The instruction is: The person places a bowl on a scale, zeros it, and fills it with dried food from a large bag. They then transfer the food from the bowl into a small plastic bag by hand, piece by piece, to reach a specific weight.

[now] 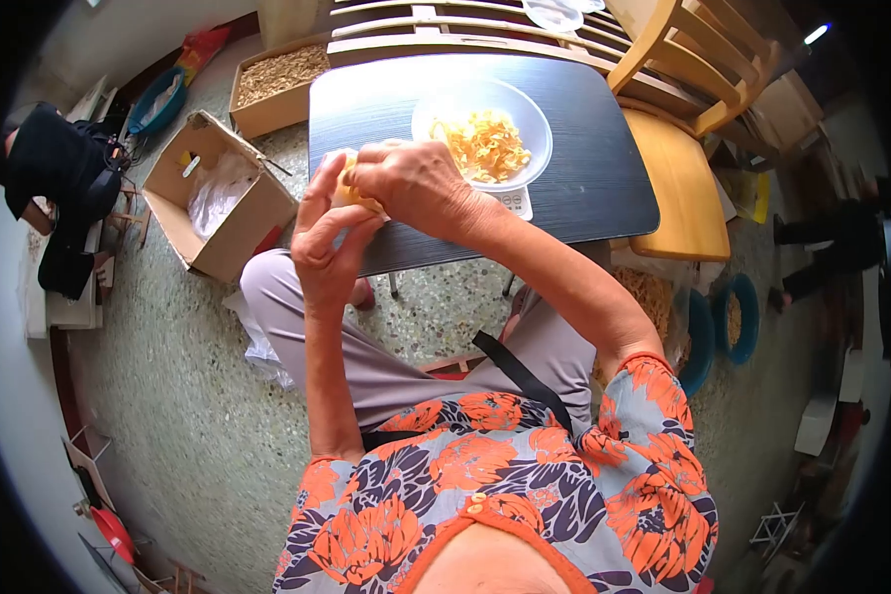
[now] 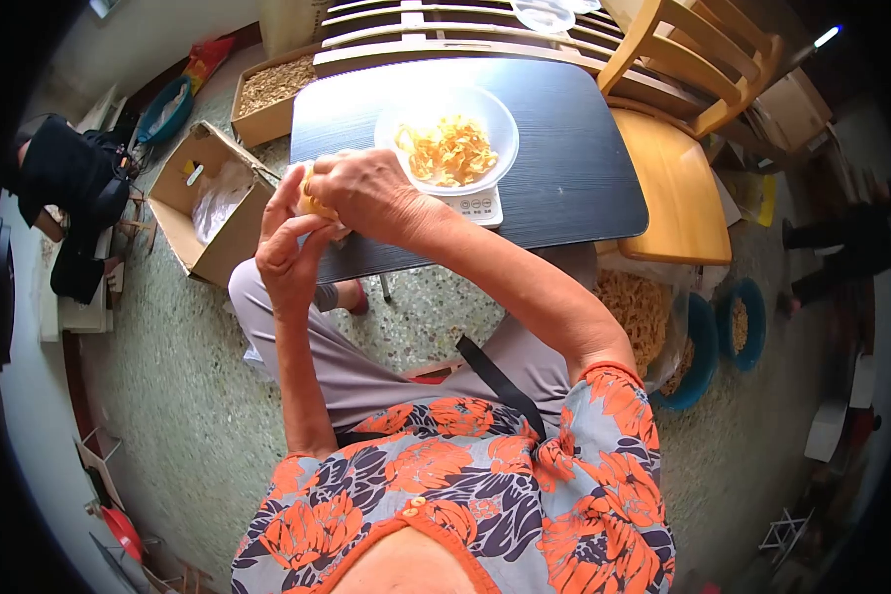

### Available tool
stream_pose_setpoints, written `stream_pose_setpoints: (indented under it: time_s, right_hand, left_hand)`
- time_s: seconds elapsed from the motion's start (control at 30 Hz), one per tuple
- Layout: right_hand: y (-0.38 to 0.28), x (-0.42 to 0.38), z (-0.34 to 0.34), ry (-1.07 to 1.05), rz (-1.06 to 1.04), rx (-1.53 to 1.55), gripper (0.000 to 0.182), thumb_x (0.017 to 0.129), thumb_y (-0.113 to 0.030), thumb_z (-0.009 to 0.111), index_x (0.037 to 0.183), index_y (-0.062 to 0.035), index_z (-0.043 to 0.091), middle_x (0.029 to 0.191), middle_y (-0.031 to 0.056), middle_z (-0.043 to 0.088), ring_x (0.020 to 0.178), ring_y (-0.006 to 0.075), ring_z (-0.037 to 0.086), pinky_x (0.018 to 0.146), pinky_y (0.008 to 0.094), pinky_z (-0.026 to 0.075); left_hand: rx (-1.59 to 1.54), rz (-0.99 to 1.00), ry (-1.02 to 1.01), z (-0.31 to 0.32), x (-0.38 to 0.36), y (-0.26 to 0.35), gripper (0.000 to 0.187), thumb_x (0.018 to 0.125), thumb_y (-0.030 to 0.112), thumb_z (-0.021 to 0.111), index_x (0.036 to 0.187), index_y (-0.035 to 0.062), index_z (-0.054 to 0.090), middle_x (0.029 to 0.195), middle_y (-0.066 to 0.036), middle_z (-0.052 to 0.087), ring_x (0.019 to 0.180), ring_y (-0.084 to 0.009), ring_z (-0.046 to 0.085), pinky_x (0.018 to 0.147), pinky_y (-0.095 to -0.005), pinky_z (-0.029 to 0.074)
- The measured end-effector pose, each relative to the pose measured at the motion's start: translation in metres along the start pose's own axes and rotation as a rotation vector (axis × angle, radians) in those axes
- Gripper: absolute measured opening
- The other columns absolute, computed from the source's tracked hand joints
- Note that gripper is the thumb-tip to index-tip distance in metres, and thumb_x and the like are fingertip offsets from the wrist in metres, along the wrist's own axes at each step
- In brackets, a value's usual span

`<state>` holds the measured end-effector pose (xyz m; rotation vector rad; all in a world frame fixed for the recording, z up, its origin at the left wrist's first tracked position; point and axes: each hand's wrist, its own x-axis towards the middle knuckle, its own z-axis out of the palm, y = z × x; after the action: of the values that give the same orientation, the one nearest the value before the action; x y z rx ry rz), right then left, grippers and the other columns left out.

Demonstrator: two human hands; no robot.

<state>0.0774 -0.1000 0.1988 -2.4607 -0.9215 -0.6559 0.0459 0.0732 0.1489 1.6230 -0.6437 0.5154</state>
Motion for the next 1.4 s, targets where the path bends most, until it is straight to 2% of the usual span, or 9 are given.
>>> stream_pose_setpoints:
  time_s: [0.13,0.4,0.5,0.57,0.83,0.93,1.27,1.33,1.4]
  right_hand:
    - [0.000,-0.005,-0.015,-0.212,-0.176,-0.083,0.013,0.078,-0.021,0.070,0.083,-0.0084,0.074,0.089,0.0072,0.073,0.083,0.0276,0.073,0.069,0.0407,0.057]
    - [0.002,0.003,-0.018,-0.439,-0.055,-0.149,0.013,0.081,-0.015,0.067,0.087,-0.0078,0.075,0.080,0.0161,0.073,0.074,0.0295,0.075,0.062,0.0406,0.057]
    - [0.017,-0.008,-0.031,0.012,-0.096,0.102,0.018,0.083,-0.004,0.072,0.100,-0.0104,0.074,0.085,0.0076,0.074,0.070,0.0249,0.073,0.063,0.0329,0.058]
    - [0.042,-0.018,-0.053,0.180,0.151,0.170,0.017,0.084,-0.006,0.078,0.099,-0.0097,0.074,0.088,0.0083,0.075,0.074,0.0232,0.073,0.070,0.0302,0.059]
    - [0.100,-0.043,-0.072,-0.361,0.427,-0.349,0.037,0.094,-0.019,0.067,0.131,-0.0180,0.064,0.111,0.0133,0.067,0.099,0.0311,0.069,0.088,0.0429,0.055]
    - [0.100,-0.043,-0.063,-0.442,0.415,-0.412,0.044,0.093,-0.010,0.062,0.135,-0.0204,0.061,0.120,0.0140,0.065,0.105,0.0317,0.068,0.089,0.0423,0.056]
    - [0.111,-0.049,-0.062,0.000,0.304,-0.209,0.008,0.089,-0.012,0.073,0.093,-0.0048,0.071,0.087,0.0108,0.070,0.080,0.0285,0.069,0.076,0.0366,0.057]
    - [0.110,-0.048,-0.071,0.090,0.187,-0.235,0.011,0.091,-0.012,0.073,0.095,-0.0013,0.072,0.083,0.0098,0.070,0.071,0.0214,0.069,0.068,0.0314,0.057]
    - [0.106,-0.046,-0.078,0.197,0.379,0.145,0.016,0.093,-0.014,0.074,0.100,-0.0001,0.073,0.080,0.0075,0.072,0.065,0.0132,0.067,0.060,0.0272,0.056]
  left_hand:
    - [-0.137,-0.032,0.048,-0.004,-0.002,-0.003,0.016,0.078,-0.004,0.080,0.092,0.0034,0.075,0.147,-0.021,0.054,0.141,-0.0354,0.048,0.116,-0.0469,0.040]
    - [-0.123,-0.035,0.041,0.002,0.003,-0.001,0.013,0.082,-0.001,0.079,0.093,0.0028,0.074,0.146,-0.020,0.054,0.142,-0.0344,0.047,0.118,-0.0479,0.037]
    - [-0.111,-0.032,0.046,0.000,0.003,-0.002,0.012,0.083,0.000,0.079,0.094,0.0028,0.074,0.146,-0.020,0.055,0.140,-0.0335,0.048,0.117,-0.0469,0.038]
    - [-0.097,-0.044,0.046,-0.001,0.002,0.001,0.012,0.083,0.000,0.079,0.093,0.0029,0.074,0.145,-0.019,0.056,0.139,-0.0327,0.050,0.116,-0.0461,0.039]
    - [0.066,-0.050,0.022,0.003,0.004,0.009,0.012,0.083,0.004,0.080,0.092,0.0039,0.073,0.137,-0.015,0.064,0.135,-0.0332,0.054,0.112,-0.0450,0.042]
    - [0.121,-0.043,0.007,0.003,0.005,0.011,0.012,0.082,0.005,0.081,0.091,0.0041,0.073,0.135,-0.015,0.066,0.134,-0.0347,0.054,0.112,-0.0460,0.042]
    - [0.408,-0.002,-0.041,0.000,0.012,0.032,0.013,0.079,0.005,0.081,0.091,0.0063,0.077,0.134,-0.013,0.066,0.128,-0.0321,0.057,0.108,-0.0426,0.046]
    - [0.419,-0.032,-0.026,-0.001,0.014,0.039,0.014,0.076,0.007,0.084,0.089,0.0066,0.078,0.132,-0.012,0.067,0.124,-0.0335,0.058,0.107,-0.0433,0.045]
    - [0.662,0.105,-0.048,-0.003,0.016,0.043,0.016,0.074,0.008,0.084,0.089,0.0081,0.079,0.128,-0.008,0.069,0.118,-0.0318,0.059,0.100,-0.0416,0.048]
